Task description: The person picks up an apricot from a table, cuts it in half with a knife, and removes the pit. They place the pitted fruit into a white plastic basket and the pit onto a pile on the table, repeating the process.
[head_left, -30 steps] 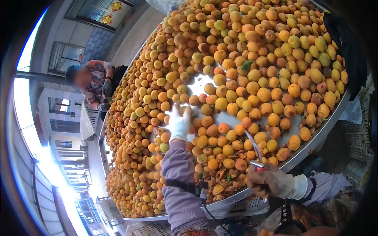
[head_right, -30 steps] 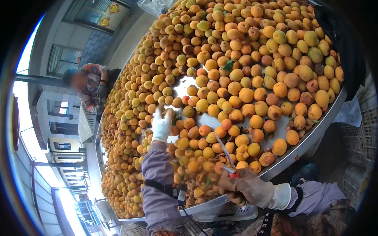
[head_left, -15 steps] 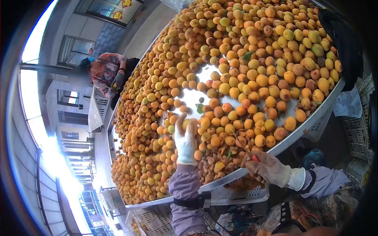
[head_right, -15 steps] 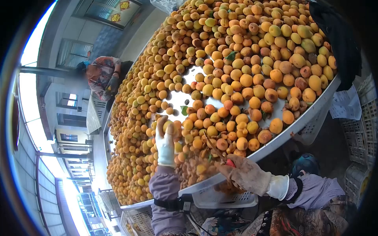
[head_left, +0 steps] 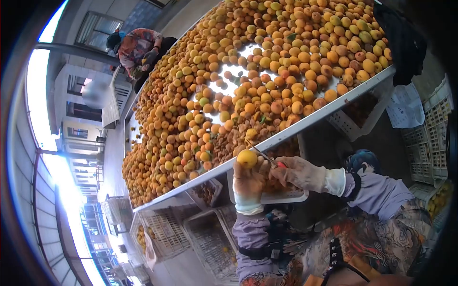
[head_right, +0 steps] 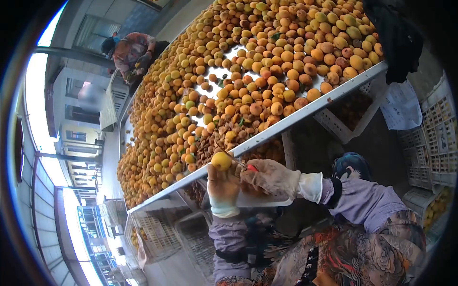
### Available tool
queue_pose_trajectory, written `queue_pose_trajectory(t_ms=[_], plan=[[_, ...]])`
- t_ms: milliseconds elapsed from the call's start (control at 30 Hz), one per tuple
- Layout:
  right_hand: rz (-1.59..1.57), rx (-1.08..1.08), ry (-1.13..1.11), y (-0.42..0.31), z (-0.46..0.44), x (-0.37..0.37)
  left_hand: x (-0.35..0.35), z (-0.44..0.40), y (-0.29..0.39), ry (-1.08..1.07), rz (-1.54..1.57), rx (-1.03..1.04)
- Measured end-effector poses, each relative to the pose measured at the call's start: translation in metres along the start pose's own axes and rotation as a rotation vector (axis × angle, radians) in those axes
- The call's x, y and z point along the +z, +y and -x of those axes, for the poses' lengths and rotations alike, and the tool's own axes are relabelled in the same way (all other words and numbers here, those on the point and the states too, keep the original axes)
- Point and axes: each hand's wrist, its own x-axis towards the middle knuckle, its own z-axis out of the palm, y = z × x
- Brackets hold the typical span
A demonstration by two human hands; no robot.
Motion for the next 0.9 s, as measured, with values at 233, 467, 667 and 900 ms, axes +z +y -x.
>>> queue_pose_trajectory(t_ms=[233, 467, 667, 900], plan=[[0.153, 0.207, -0.004, 0.000, 0.001, 0.008, 0.000, 0.015, -0.017, 0.004, -0.088, 0.128], [0.154, 0.056, 0.033, -0.004, -0.008, -0.001, 0.005, 0.013, -0.020, -0.016, -0.025, 0.148], [0.081, -0.406, 0.301, -0.031, -0.022, 0.000, 0.012, 0.023, -0.038, -0.046, -0.209, -0.104], [-0.008, -0.401, 0.313, -0.024, -0.026, 0.004, 0.009, 0.027, -0.059, -0.063, -0.206, -0.213]])
